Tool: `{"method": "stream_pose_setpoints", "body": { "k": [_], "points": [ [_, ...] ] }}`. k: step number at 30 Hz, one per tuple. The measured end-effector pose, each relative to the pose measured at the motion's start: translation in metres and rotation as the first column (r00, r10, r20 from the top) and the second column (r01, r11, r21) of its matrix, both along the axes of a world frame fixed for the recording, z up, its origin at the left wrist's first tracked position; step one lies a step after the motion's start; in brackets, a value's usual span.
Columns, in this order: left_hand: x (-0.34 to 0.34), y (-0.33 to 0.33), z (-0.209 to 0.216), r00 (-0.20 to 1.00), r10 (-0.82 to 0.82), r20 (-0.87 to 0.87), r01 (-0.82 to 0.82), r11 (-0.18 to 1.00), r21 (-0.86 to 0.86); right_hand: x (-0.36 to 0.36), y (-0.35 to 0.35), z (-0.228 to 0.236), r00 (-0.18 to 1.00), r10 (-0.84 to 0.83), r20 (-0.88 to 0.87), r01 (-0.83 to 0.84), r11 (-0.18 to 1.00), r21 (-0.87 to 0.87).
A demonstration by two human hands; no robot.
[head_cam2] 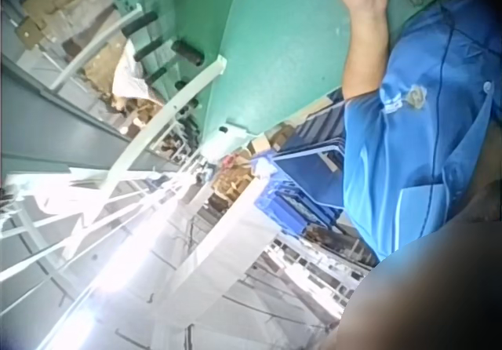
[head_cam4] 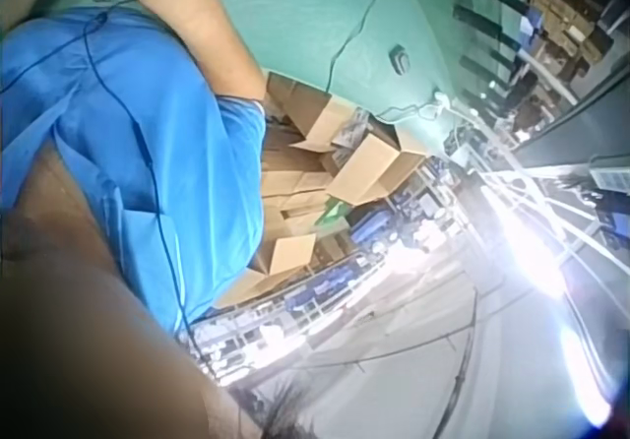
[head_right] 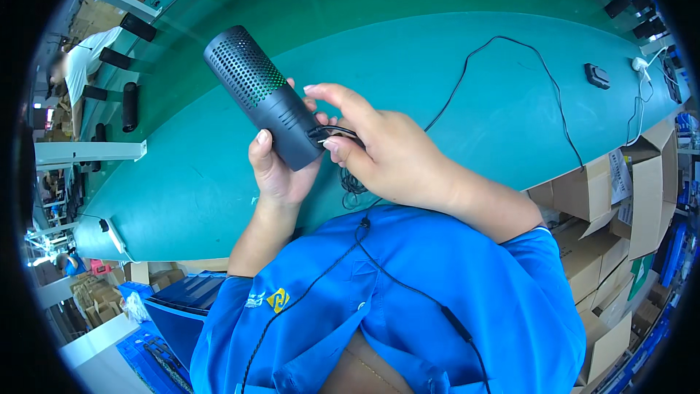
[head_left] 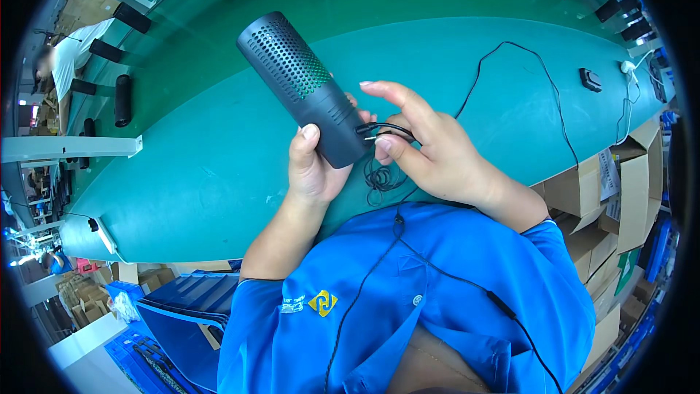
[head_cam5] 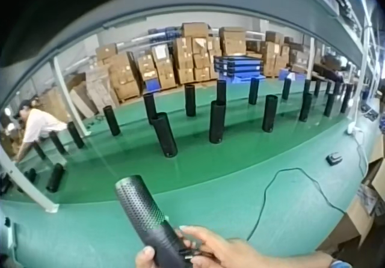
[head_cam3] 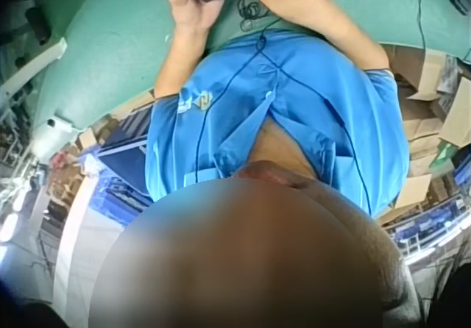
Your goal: Testing light indicators on cylindrical speakers by plugging them into a power source on an assembly line.
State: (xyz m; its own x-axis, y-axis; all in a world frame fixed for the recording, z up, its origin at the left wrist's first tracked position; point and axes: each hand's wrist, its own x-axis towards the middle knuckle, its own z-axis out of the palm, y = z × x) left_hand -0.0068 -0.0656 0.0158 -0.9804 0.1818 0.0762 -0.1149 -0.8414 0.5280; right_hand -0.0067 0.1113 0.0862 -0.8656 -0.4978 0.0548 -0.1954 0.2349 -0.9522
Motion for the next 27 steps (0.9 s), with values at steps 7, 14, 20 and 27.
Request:
{"method": "stream_pose_setpoints", "body": {
  "k": [7, 14, 20, 27],
  "points": [
    [0.003, 0.006, 0.005, 0.984, 0.102, -0.149, -0.147, 0.934, -0.327, 0.004, -0.004, -0.012, 0.960, 0.066, -0.273, 0.008, 0.965, 0.262],
    [0.005, 0.004, -0.002, 0.990, 0.125, -0.069, -0.138, 0.961, -0.239, -0.005, 0.000, -0.003, 0.986, 0.091, 0.137, -0.089, 0.996, -0.019],
    [0.007, 0.003, -0.003, 0.972, 0.209, -0.104, -0.231, 0.930, -0.286, -0.005, -0.001, -0.008, 0.990, 0.086, 0.109, -0.092, 0.994, 0.056],
    [0.012, -0.001, -0.005, 0.991, 0.119, -0.063, -0.132, 0.958, -0.255, -0.002, -0.004, -0.018, 0.983, 0.169, 0.071, -0.170, 0.985, 0.007]
  ]
}}
